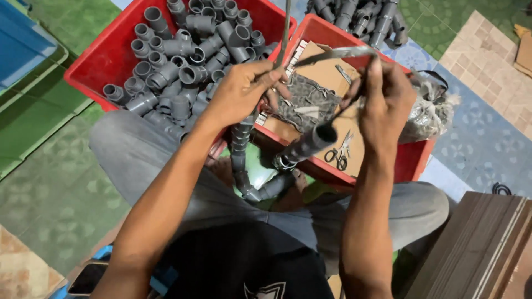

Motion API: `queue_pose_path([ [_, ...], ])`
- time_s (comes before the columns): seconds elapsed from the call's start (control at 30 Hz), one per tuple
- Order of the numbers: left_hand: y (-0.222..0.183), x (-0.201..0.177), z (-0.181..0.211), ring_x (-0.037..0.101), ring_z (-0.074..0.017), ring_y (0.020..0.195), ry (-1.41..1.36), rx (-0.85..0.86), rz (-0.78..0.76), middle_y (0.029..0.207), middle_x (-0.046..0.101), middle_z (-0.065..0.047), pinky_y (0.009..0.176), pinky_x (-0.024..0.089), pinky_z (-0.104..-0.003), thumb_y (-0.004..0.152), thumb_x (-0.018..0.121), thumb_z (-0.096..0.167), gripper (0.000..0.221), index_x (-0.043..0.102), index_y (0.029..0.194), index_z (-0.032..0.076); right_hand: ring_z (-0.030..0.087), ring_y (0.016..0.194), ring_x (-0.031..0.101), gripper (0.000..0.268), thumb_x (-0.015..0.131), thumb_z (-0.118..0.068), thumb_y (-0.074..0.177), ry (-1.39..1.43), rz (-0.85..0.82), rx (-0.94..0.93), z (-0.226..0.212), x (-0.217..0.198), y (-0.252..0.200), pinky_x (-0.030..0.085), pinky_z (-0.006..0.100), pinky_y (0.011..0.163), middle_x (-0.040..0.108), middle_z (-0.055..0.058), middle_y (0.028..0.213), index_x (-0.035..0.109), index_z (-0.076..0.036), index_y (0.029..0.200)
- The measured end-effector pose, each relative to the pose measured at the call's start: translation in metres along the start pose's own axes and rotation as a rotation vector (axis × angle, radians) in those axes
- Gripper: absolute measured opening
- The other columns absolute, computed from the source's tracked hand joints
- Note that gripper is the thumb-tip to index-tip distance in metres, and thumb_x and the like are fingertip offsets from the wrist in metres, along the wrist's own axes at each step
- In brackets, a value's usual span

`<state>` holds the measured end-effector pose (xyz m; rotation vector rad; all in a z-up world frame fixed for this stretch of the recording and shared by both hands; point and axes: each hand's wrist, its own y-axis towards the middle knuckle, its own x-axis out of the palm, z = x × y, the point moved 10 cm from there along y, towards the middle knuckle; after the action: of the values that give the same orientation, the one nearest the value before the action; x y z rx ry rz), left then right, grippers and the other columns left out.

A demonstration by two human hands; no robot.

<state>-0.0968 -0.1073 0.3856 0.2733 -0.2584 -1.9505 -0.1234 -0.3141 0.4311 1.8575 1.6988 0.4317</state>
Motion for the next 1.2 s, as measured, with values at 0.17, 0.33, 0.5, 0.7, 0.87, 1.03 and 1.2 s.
queue_pose_path([
  [0.17, 0.008, 0.041, -0.014, 0.064, -0.0273, 0.107, 0.083, -0.038, -0.216, 0.123, 0.064, -0.015, 0.089, 0.054, -0.041, 0.101, 0.050, 0.026, 0.025, 0.063, 0.117, 0.011, 0.018, 0.054, 0.061, 0.031, 0.044, -0.027, 0.114, -0.133, -0.049, 0.031, -0.042, 0.005, 0.031, 0.048, 0.025, 0.050, 0.060, 0.012, 0.074, 0.050, -0.002, 0.096],
  [0.33, 0.016, 0.097, -0.011, 0.075, -0.0214, 0.088, 0.007, 0.053, -0.466, 0.096, 0.074, -0.011, 0.078, 0.064, -0.031, 0.100, 0.052, 0.028, 0.026, 0.067, 0.104, 0.006, 0.023, 0.057, 0.066, 0.028, 0.047, -0.021, 0.113, -0.054, -0.145, 0.089, -0.059, 0.039, 0.057, 0.056, 0.030, 0.053, 0.063, 0.015, 0.078, 0.047, -0.002, 0.092],
  [0.5, 0.021, 0.085, -0.019, 0.070, -0.0187, 0.075, -0.300, -0.094, -0.247, 0.084, 0.068, -0.012, 0.074, 0.063, -0.028, 0.101, 0.052, 0.012, 0.019, 0.063, 0.095, -0.002, 0.022, 0.089, 0.074, 0.036, 0.049, -0.038, 0.106, -0.149, -0.082, 0.077, -0.010, 0.030, 0.049, 0.066, 0.030, 0.070, 0.066, 0.014, 0.103, 0.056, -0.002, 0.109],
  [0.7, 0.034, 0.068, -0.015, 0.072, -0.0197, 0.068, -0.161, 0.077, -0.144, 0.085, 0.068, -0.013, 0.064, 0.065, -0.026, 0.102, 0.049, 0.019, 0.027, 0.064, 0.095, -0.001, 0.008, 0.076, 0.039, 0.036, 0.038, -0.035, 0.109, 0.100, -0.572, 0.403, 0.058, 0.059, -0.038, 0.035, 0.022, 0.071, 0.043, -0.004, 0.084, 0.046, -0.016, 0.079],
  [0.87, 0.036, 0.058, -0.025, 0.073, -0.0190, 0.069, -0.142, 0.027, -0.082, 0.082, 0.070, -0.014, 0.066, 0.064, -0.024, 0.102, 0.049, 0.010, 0.020, 0.063, 0.094, -0.002, 0.007, 0.067, 0.034, 0.030, 0.056, -0.033, 0.101, -0.002, -0.499, 0.366, 0.071, 0.054, -0.057, 0.030, 0.022, 0.062, 0.042, -0.006, 0.074, 0.051, -0.013, 0.079],
  [1.03, 0.043, 0.044, -0.033, 0.075, -0.0173, 0.075, 0.004, -0.090, -0.004, 0.087, 0.073, -0.011, 0.068, 0.068, -0.026, 0.099, 0.053, 0.016, 0.020, 0.066, 0.094, 0.003, 0.009, 0.063, 0.058, 0.022, 0.061, -0.023, 0.099, -0.034, -0.458, 0.293, 0.051, 0.071, -0.048, 0.047, 0.023, 0.059, 0.073, 0.006, 0.084, 0.070, -0.006, 0.089],
  [1.2, 0.036, 0.008, -0.033, 0.067, -0.0229, 0.092, 0.435, -0.126, 0.016, 0.107, 0.071, -0.010, 0.080, 0.052, -0.039, 0.101, 0.049, 0.029, 0.030, 0.070, 0.104, 0.007, 0.014, 0.075, 0.064, 0.018, 0.053, -0.013, 0.106, 0.058, -0.160, 0.281, 0.065, 0.020, -0.044, 0.057, 0.025, 0.073, 0.065, 0.008, 0.089, 0.064, -0.001, 0.100],
])
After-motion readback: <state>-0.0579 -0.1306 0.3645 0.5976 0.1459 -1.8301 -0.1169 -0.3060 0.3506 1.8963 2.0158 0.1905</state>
